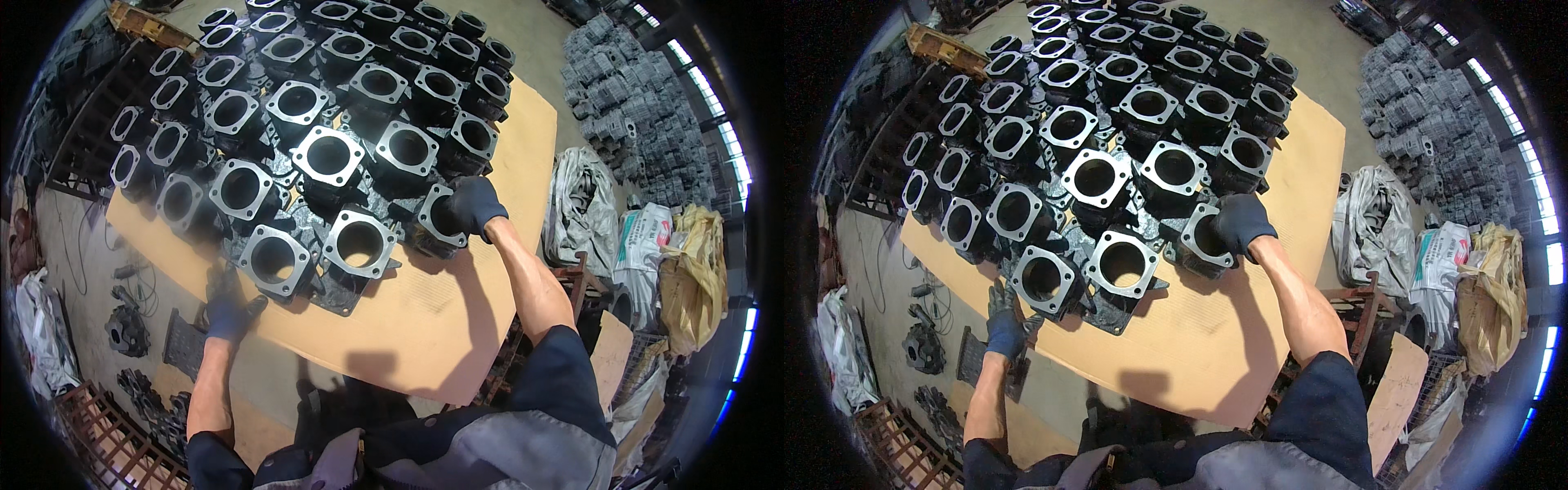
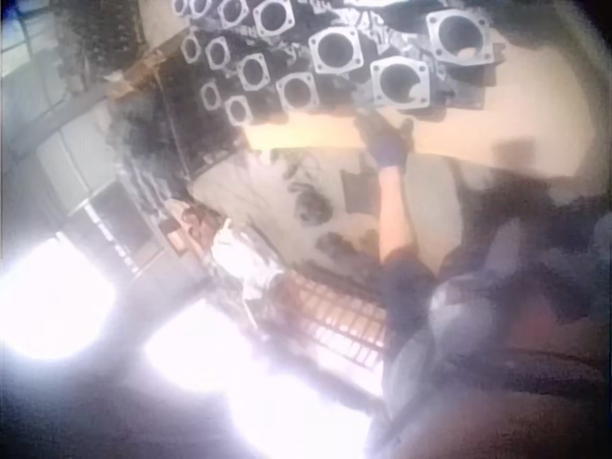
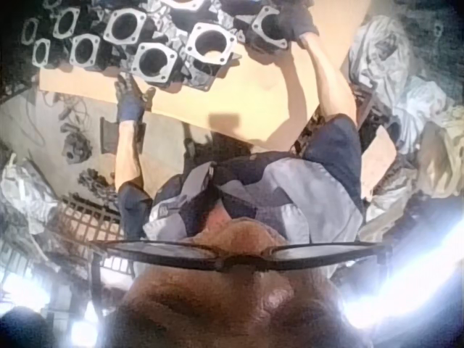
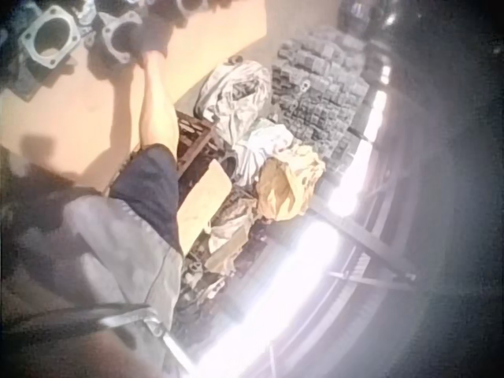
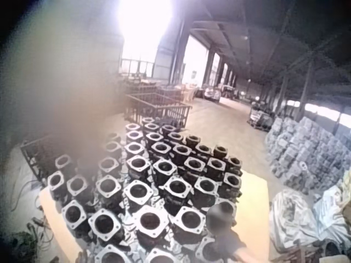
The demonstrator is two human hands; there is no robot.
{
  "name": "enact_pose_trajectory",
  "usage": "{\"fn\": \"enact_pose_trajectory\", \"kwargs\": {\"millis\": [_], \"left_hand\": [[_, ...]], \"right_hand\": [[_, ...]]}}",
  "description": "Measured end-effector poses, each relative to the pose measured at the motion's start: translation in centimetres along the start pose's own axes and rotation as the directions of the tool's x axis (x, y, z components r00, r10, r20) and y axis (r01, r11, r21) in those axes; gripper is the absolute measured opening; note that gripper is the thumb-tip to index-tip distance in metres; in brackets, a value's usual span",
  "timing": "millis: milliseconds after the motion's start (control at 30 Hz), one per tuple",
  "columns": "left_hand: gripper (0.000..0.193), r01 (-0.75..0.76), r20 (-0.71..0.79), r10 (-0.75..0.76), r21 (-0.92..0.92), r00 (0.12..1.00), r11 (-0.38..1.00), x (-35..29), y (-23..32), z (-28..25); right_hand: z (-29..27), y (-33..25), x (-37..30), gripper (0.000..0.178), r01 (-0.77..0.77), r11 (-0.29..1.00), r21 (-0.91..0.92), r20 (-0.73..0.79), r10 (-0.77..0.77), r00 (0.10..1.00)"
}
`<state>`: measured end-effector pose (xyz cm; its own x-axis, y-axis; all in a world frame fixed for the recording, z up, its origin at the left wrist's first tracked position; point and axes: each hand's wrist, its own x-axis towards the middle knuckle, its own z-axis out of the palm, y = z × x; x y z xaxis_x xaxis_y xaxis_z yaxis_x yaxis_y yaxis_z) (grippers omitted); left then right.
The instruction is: The person uses a handheld angle grinder to smooth the surfaces of several dark metal castings. They pick up each casting, grind its exterior, rotate it to access different sides, and then place the finished piece onto a nearby table with other completed parts.
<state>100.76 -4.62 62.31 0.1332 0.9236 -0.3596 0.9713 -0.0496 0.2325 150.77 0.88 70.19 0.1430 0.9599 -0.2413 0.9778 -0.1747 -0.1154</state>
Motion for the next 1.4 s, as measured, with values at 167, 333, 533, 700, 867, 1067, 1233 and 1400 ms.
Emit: {"fn": "enact_pose_trajectory", "kwargs": {"millis": [167, 333, 533, 700, 867, 1067, 1233, 1400], "left_hand": [[0.105, 0.014, -0.014, -0.014, 0.021, 1.000, 1.000, 0.0, -0.4, 0.2], [0.105, -0.012, -0.039, 0.011, -0.027, 0.999, 1.000, 0.1, -0.4, 0.5], [0.110, -0.017, -0.031, 0.018, 0.041, 0.999, 0.999, 0.2, -0.7, 0.4], [0.114, 0.027, 0.060, -0.031, 0.069, 0.998, 0.997, -0.1, -0.3, 0.1], [0.116, -0.002, 0.039, 0.000, 0.039, 0.999, 0.999, -0.3, -0.3, -0.1], [0.113, -0.035, 0.009, 0.034, 0.086, 0.999, 0.996, 0.1, -2.1, 0.8], [0.109, -0.081, 0.010, 0.081, 0.103, 0.997, 0.991, 0.2, -1.0, 0.7], [0.113, -0.155, 0.027, 0.153, 0.125, 0.988, 0.980, 0.8, -2.0, 1.0]], "right_hand": [[-0.4, -0.6, 0.3, 0.027, -0.039, 0.999, -0.013, 0.036, 0.040, 0.999], [0.4, -0.5, 0.5, 0.026, -0.039, 0.999, -0.008, -0.040, 0.038, 0.998], [0.9, -0.5, 0.3, 0.022, -0.040, 0.999, 0.037, -0.107, 0.044, 0.993], [1.4, -0.9, -0.4, 0.024, -0.091, 0.995, 0.040, -0.079, 0.094, 0.992], [1.1, -1.1, -1.2, 0.026, -0.037, 0.998, 0.046, -0.123, 0.042, 0.992], [-0.5, -1.1, -3.9, 0.049, -0.012, 0.885, 0.466, -0.153, 0.094, 0.984], [8.7, 3.2, -8.9, 0.045, 0.019, 0.444, 0.896, -0.315, 0.606, 0.730], [17.3, 2.5, -6.0, 0.049, 0.202, -0.019, 0.979, -0.144, 0.636, 0.758]]}}
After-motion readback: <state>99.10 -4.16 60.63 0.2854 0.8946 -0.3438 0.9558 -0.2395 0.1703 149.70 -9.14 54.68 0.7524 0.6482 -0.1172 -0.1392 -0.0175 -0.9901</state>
